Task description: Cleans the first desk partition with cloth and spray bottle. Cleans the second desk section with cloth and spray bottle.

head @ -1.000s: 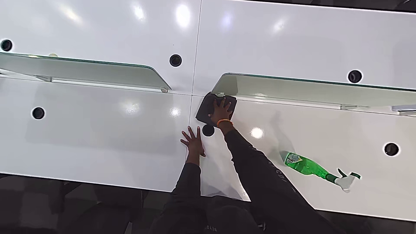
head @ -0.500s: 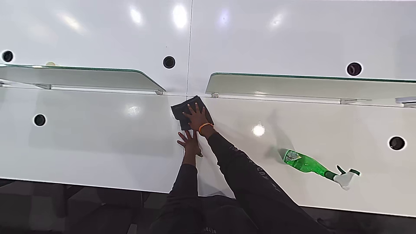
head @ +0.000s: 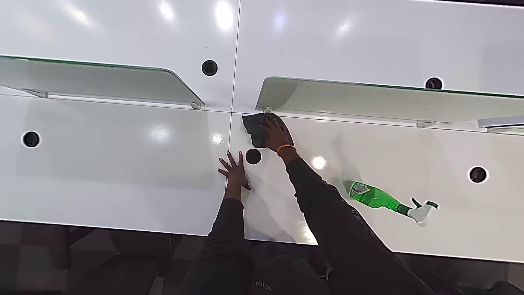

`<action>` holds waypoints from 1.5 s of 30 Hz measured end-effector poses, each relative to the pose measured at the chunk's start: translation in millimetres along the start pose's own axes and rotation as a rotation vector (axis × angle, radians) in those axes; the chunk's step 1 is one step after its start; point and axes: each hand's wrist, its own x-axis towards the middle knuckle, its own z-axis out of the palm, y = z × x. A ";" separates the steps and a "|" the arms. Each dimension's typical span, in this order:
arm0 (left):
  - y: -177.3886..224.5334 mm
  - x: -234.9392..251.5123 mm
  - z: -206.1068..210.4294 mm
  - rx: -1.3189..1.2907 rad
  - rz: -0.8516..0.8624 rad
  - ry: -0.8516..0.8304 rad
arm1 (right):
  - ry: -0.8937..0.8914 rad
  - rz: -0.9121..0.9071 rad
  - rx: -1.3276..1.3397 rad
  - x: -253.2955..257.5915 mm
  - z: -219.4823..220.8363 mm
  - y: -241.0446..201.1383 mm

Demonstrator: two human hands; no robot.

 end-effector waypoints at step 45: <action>-141.9 -105.0 103.6 0.004 0.029 0.175 | -0.402 -0.186 -0.109 -231.9 118.4 -129.7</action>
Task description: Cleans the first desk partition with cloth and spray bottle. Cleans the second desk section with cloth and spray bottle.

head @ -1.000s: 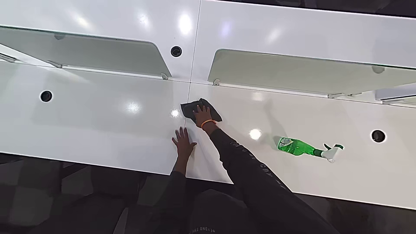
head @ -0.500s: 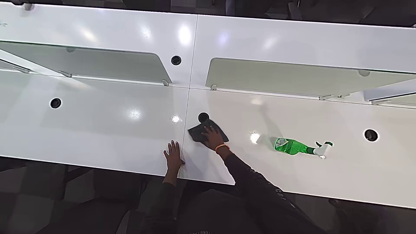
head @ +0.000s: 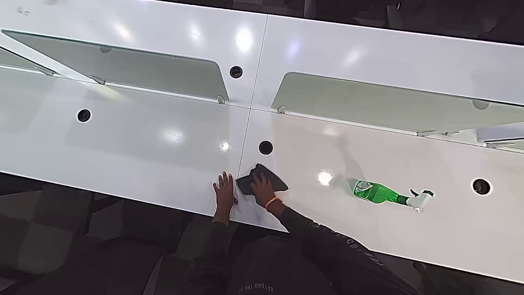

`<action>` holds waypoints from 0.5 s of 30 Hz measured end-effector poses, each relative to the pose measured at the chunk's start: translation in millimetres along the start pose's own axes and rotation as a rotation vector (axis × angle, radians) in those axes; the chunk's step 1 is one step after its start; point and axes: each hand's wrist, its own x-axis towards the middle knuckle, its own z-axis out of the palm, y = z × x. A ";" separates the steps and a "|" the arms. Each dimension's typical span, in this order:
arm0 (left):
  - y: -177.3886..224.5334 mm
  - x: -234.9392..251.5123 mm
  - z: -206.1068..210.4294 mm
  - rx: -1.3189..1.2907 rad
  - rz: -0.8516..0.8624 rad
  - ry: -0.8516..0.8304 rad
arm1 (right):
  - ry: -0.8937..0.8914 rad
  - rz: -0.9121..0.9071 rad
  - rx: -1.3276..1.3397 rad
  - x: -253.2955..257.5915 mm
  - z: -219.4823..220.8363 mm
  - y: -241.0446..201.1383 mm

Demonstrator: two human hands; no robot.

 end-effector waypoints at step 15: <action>3.2 2.2 -0.6 0.037 -0.012 0.007 | 0.108 -0.114 -0.139 97.0 -70.5 31.2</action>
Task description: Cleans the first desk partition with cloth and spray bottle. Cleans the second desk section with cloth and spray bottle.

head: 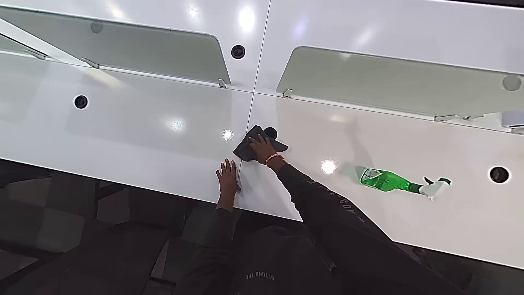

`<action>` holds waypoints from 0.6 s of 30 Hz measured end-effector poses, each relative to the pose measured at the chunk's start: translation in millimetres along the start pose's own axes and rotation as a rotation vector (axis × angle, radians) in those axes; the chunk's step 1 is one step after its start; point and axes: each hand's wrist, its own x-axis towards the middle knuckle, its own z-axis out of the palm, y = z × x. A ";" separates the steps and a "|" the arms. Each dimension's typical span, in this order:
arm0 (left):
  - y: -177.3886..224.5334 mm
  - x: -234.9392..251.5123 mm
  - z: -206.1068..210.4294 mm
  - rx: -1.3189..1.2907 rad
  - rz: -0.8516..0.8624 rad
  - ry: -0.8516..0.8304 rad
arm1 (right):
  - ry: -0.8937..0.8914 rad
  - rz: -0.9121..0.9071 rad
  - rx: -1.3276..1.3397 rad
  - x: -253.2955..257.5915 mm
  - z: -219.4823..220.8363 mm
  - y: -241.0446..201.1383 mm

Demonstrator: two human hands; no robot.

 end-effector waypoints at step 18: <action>-20.2 6.0 -24.9 0.047 0.098 -0.080 | -0.158 -0.616 0.087 -177.0 161.7 -37.0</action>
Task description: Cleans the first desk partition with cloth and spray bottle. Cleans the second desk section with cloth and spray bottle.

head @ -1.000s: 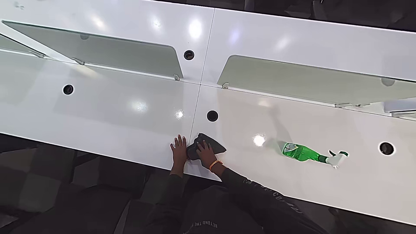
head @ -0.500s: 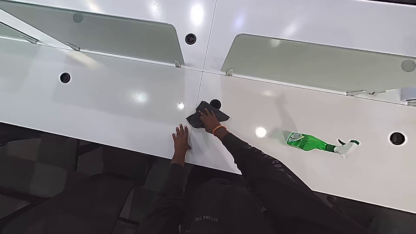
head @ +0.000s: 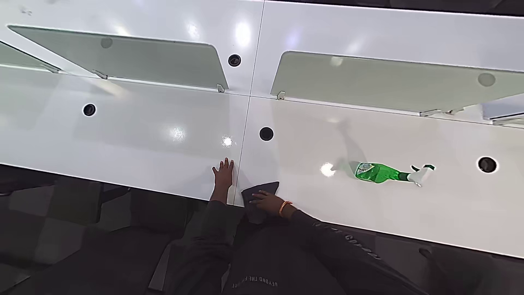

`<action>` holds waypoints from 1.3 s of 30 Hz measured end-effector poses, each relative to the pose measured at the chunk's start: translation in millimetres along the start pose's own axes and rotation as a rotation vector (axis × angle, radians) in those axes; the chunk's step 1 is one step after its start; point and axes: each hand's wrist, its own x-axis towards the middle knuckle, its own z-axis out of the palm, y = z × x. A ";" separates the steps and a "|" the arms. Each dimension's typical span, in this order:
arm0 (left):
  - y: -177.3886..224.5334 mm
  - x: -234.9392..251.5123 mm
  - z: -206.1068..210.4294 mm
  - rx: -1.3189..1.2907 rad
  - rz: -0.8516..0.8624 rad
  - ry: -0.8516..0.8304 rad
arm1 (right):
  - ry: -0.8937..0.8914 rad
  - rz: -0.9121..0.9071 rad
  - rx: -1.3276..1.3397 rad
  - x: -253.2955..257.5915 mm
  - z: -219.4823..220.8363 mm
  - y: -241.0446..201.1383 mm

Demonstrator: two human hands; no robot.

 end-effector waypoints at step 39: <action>-10.0 -89.3 69.6 -0.012 0.018 -0.123 | 0.955 0.668 1.361 -150.9 -37.7 -13.1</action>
